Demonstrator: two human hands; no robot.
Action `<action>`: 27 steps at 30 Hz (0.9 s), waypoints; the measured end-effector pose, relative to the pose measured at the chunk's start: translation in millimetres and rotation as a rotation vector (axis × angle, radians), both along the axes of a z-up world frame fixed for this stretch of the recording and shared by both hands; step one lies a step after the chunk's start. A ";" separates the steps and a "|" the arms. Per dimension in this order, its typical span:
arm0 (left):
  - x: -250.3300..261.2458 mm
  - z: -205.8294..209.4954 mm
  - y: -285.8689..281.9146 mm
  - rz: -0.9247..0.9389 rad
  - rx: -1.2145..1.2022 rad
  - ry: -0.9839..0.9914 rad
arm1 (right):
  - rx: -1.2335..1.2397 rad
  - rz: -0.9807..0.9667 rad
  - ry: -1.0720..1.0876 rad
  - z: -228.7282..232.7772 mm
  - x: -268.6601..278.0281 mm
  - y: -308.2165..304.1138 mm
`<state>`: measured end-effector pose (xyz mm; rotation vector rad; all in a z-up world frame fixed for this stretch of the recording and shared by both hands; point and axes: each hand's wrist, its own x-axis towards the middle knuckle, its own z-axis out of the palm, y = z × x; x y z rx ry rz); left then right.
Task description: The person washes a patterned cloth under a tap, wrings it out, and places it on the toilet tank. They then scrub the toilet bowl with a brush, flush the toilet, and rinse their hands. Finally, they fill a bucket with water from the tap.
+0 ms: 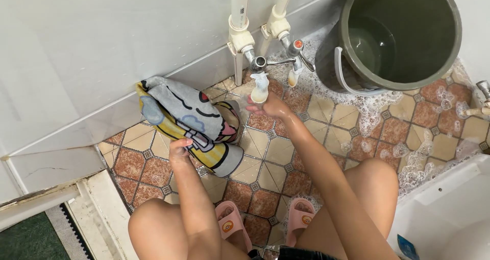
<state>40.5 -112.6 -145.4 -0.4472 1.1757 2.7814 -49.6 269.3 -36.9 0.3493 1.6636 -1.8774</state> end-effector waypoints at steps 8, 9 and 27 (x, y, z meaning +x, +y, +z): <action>-5.5 -6.2 24.5 -0.113 0.040 -0.016 | 0.683 0.162 0.520 -3.1 14.2 -14.6; -9.1 -3.7 36.1 -0.110 0.025 -0.026 | 0.562 0.078 0.581 -7.1 10.3 -20.2; -61.0 37.6 168.0 -0.312 -0.147 0.176 | 0.351 0.186 0.770 13.3 -19.6 14.9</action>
